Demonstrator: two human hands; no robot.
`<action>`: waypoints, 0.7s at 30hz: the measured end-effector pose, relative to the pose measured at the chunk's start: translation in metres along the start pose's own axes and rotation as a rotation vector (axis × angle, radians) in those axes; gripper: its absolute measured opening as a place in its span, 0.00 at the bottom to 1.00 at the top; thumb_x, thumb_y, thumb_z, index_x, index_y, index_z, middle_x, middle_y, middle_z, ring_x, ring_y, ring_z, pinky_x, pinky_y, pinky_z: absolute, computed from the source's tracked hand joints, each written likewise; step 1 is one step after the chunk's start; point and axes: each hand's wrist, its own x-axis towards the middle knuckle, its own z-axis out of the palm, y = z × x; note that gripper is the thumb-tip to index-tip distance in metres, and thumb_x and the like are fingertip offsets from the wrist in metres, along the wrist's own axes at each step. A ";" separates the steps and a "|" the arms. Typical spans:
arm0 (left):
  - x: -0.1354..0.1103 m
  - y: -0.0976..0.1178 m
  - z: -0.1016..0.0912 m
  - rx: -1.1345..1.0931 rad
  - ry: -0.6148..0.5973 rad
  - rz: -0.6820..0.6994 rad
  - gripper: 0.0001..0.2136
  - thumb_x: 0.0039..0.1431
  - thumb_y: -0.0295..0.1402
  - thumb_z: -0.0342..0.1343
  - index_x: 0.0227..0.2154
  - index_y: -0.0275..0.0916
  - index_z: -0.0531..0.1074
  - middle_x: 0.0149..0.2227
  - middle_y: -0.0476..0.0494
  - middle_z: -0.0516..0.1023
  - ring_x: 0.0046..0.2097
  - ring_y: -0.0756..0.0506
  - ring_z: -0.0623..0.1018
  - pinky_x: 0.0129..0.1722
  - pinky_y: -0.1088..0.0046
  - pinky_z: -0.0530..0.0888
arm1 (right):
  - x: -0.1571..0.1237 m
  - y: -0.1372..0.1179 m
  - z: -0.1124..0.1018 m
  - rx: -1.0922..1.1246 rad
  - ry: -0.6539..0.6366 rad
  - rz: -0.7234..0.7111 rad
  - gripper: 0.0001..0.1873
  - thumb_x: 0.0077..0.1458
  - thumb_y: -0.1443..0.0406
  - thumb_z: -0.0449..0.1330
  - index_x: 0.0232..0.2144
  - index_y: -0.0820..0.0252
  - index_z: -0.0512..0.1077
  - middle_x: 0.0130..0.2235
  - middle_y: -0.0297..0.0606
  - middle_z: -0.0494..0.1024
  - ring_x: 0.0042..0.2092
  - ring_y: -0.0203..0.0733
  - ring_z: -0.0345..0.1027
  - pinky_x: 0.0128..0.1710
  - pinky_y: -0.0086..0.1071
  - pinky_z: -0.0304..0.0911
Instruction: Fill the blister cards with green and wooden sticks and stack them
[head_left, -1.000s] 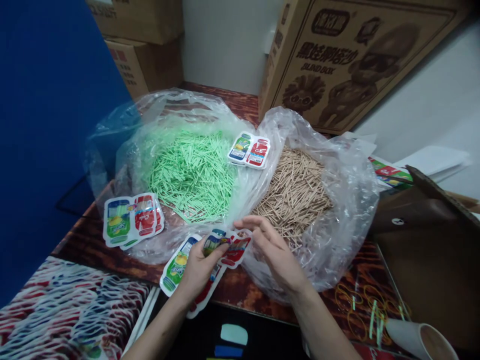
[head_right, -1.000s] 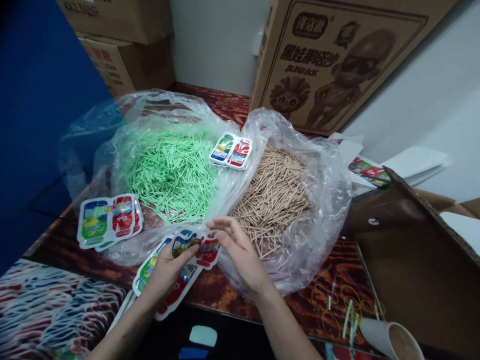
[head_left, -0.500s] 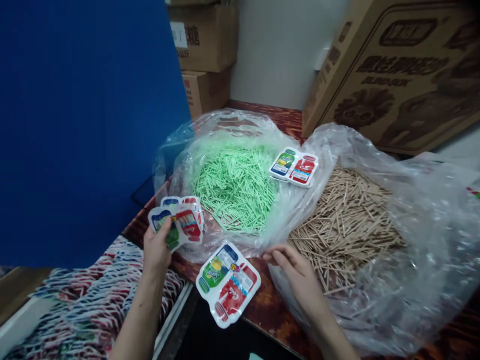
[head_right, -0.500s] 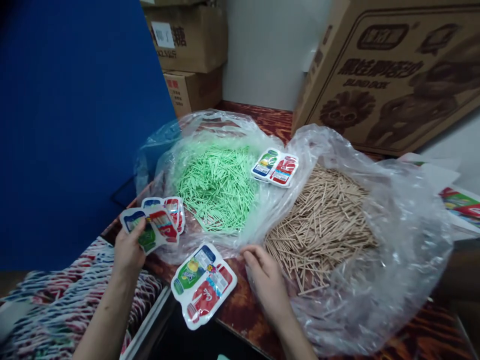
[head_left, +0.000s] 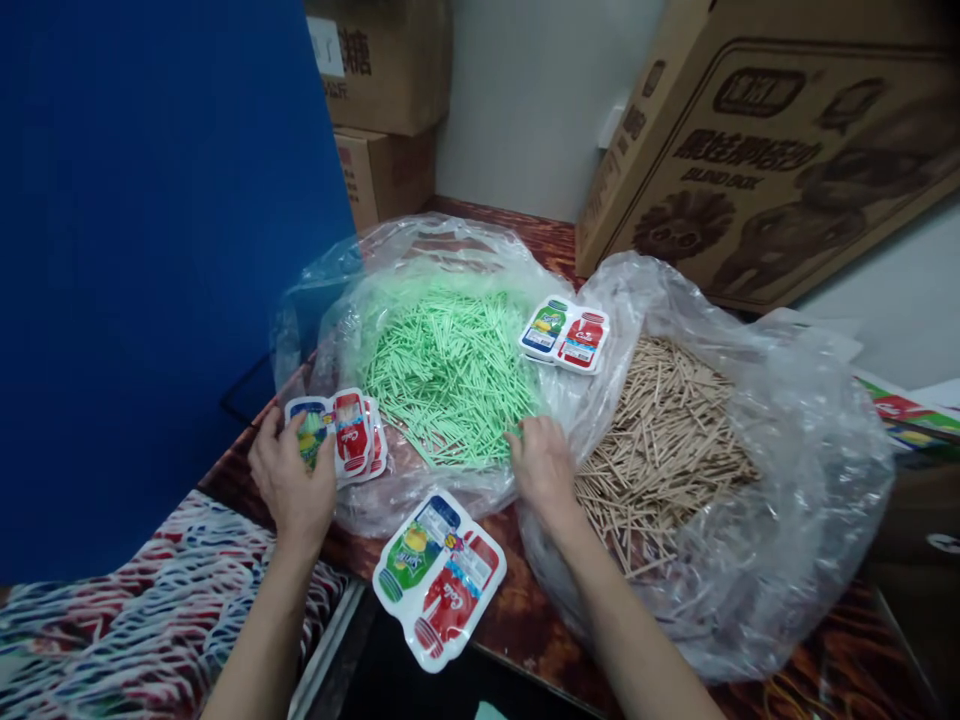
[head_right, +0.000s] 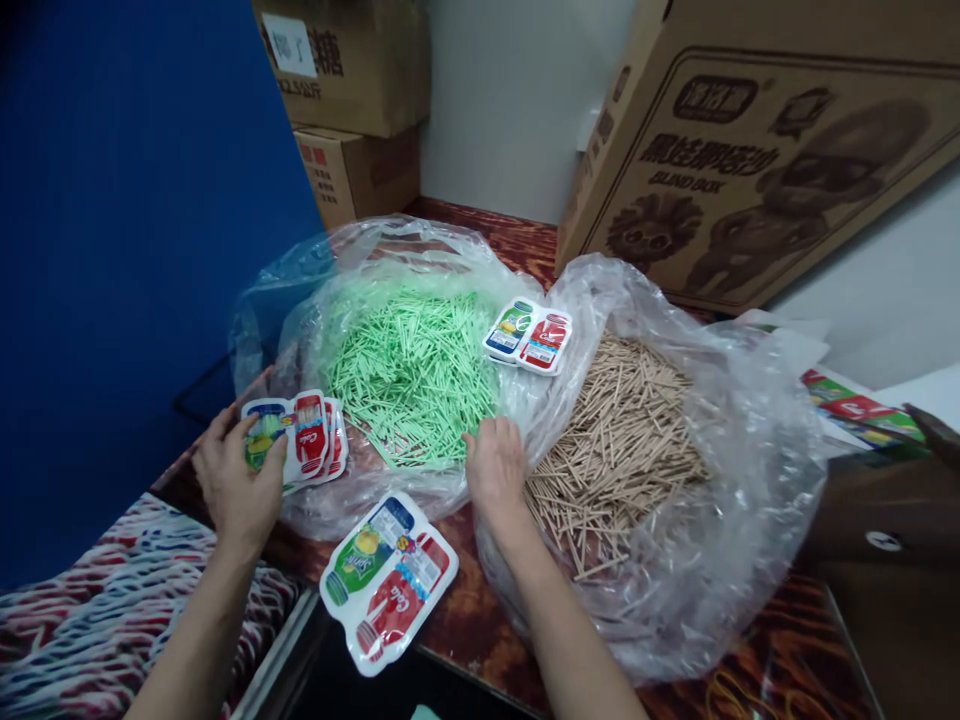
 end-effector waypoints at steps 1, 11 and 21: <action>-0.004 0.004 0.000 -0.032 -0.023 0.029 0.18 0.57 0.38 0.54 0.50 0.38 0.70 0.60 0.33 0.63 0.61 0.34 0.62 0.59 0.55 0.58 | 0.002 -0.002 0.001 -0.032 -0.005 0.009 0.10 0.59 0.61 0.56 0.34 0.63 0.70 0.38 0.47 0.73 0.42 0.50 0.63 0.39 0.37 0.55; -0.031 0.056 0.014 -0.393 -0.289 0.108 0.10 0.59 0.35 0.53 0.42 0.41 0.72 0.56 0.39 0.67 0.59 0.40 0.66 0.59 0.59 0.62 | 0.012 -0.011 -0.002 -0.060 -0.117 -0.016 0.09 0.56 0.69 0.53 0.36 0.68 0.72 0.40 0.55 0.73 0.43 0.55 0.63 0.41 0.42 0.52; -0.039 0.058 0.014 -0.521 -0.419 0.000 0.10 0.58 0.35 0.53 0.41 0.39 0.73 0.54 0.39 0.70 0.57 0.40 0.68 0.58 0.57 0.62 | -0.012 0.013 0.022 0.505 0.021 0.233 0.21 0.52 0.60 0.58 0.48 0.60 0.65 0.37 0.38 0.75 0.42 0.47 0.66 0.44 0.39 0.56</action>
